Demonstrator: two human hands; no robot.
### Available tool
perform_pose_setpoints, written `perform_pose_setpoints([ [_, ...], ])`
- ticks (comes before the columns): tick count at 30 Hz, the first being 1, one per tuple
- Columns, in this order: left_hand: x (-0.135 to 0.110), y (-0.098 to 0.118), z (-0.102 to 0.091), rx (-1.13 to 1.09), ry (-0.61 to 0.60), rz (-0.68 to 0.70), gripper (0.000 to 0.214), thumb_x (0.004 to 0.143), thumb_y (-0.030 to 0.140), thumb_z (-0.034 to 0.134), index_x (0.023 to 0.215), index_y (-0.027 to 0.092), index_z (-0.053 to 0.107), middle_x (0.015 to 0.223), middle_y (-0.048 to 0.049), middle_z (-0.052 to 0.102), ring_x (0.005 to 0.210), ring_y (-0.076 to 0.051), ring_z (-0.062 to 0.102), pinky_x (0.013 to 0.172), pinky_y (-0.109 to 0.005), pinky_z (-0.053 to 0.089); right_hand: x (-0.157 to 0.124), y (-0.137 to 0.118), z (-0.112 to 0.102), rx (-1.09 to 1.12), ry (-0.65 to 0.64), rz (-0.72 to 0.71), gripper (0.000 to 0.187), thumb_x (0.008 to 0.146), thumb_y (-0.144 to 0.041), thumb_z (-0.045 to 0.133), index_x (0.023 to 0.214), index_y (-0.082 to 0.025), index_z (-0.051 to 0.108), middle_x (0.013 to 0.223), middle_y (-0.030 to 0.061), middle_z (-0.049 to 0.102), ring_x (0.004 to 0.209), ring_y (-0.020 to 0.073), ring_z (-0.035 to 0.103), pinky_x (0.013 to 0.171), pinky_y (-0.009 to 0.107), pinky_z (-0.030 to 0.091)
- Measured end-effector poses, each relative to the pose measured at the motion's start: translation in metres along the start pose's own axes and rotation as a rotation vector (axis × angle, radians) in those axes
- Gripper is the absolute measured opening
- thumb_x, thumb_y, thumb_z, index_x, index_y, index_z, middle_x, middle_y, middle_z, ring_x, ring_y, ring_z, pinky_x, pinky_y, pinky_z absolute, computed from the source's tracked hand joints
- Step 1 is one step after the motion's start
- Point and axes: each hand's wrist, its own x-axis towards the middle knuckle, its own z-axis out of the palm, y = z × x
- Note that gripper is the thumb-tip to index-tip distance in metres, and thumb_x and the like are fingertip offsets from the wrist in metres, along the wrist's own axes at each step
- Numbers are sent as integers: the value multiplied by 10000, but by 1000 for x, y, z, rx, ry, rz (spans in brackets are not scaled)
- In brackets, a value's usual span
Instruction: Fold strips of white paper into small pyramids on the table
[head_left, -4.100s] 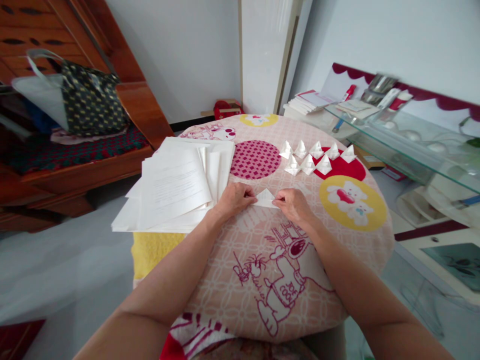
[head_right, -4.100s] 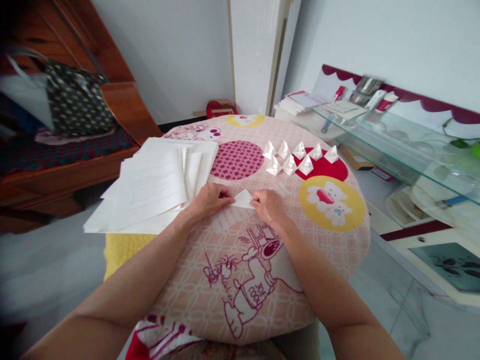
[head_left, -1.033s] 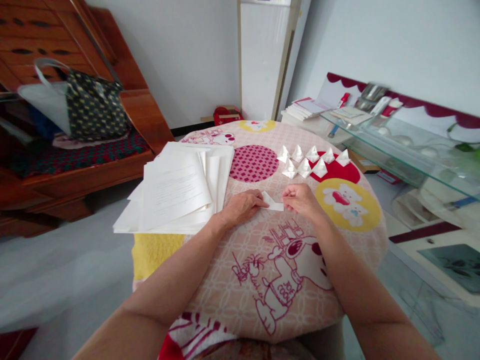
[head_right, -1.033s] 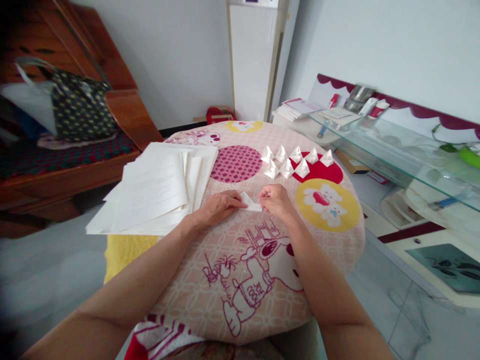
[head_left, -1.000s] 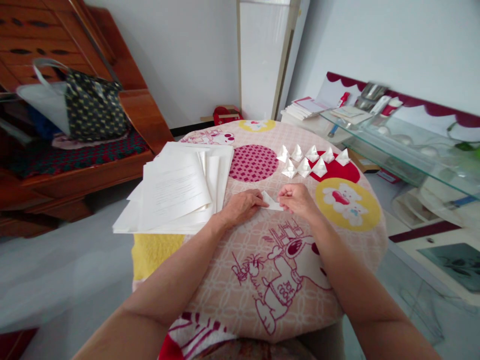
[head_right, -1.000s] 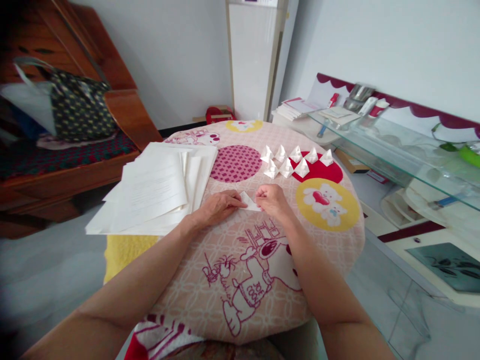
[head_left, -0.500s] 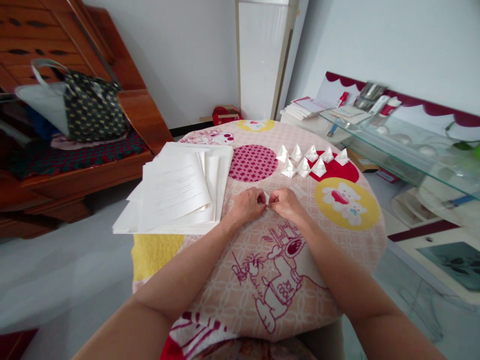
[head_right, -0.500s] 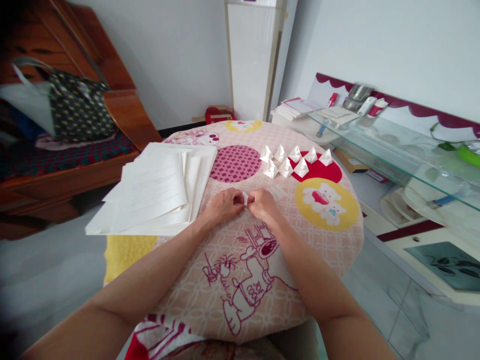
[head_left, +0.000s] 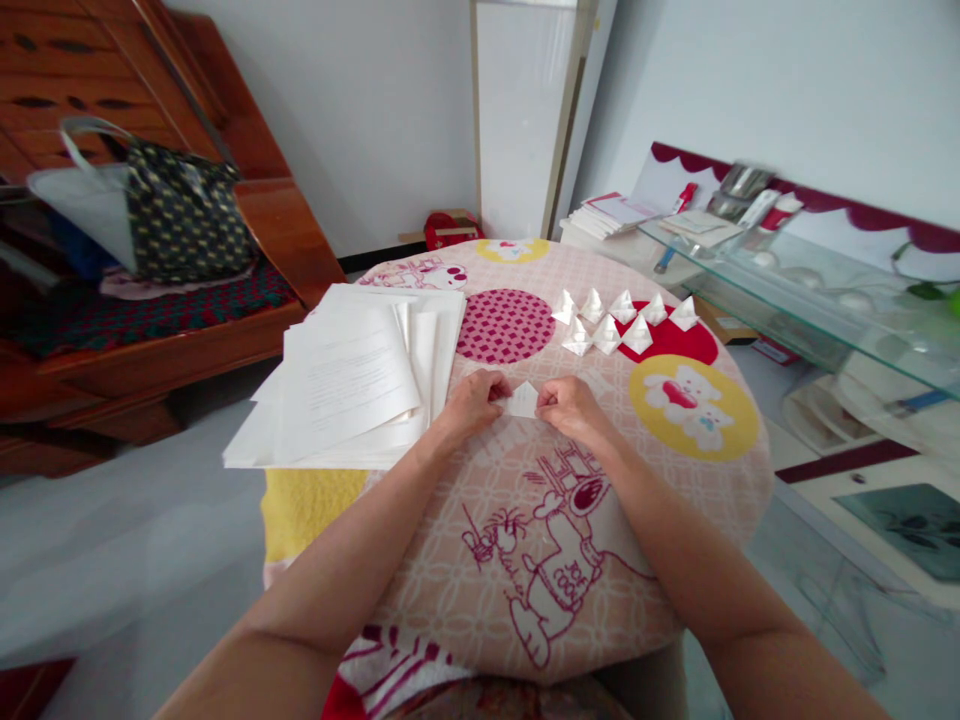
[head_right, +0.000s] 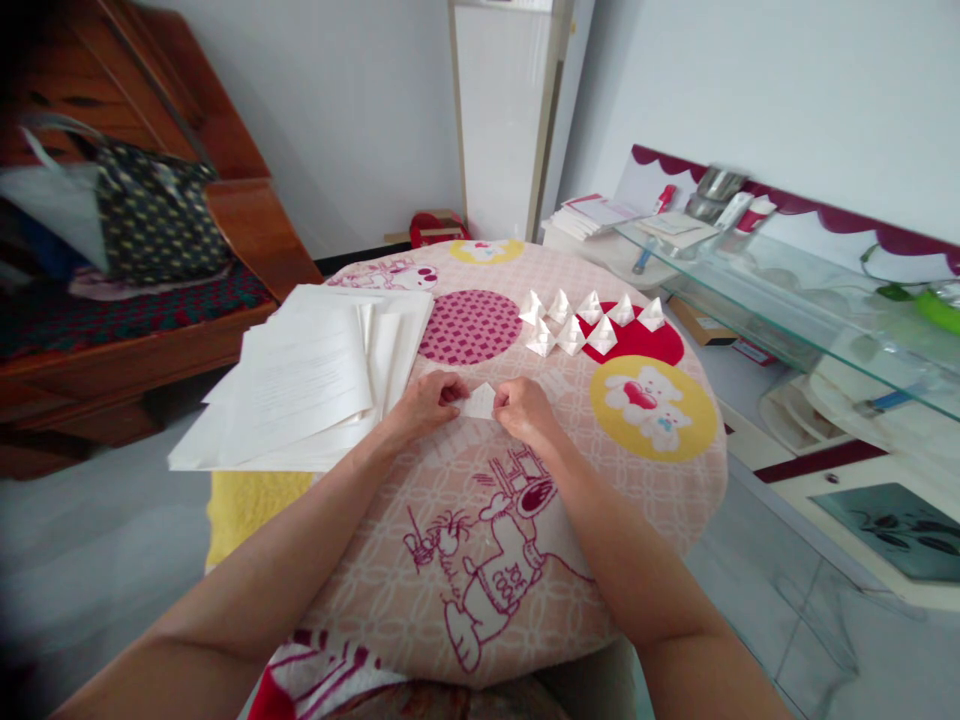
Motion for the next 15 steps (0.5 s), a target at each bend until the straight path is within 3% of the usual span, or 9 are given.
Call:
perform_pose_setpoints([
  [4, -2, -3, -5, -118, -53, 9, 463, 554, 32, 460, 909, 140, 736, 819, -19, 737, 758, -159, 665, 684, -253, 517, -1, 0, 0, 4, 3, 14, 147, 689, -36, 673, 627, -164, 710, 620, 15, 686, 598, 142, 588, 588, 236, 389],
  [8, -2, -4, -15, -166, -108, 33, 530, 604, 40, 464, 1014, 168, 774, 913, -25, 782, 840, -173, 692, 761, -282, 547, 0, 3, 1, 19, 3, 6, 152, 688, -33, 678, 626, -168, 709, 612, 7, 681, 591, 139, 584, 590, 234, 387],
  [13, 0, -2, -19, 5, -98, 23, 271, 755, 131, 552, 881, 181, 788, 843, -39, 751, 784, -179, 665, 762, -304, 527, -1, 3, 0, 37, -3, -2, 158, 692, -27, 658, 631, -165, 705, 585, -2, 658, 582, 137, 578, 584, 235, 380],
  [15, -1, 0, -14, 66, -59, 1, 149, 734, 198, 653, 835, 167, 758, 810, -42, 720, 746, -182, 639, 722, -306, 514, -1, 2, 1, 39, 0, 3, 157, 690, -29, 652, 628, -166, 697, 575, -6, 646, 577, 135, 574, 584, 237, 380],
])
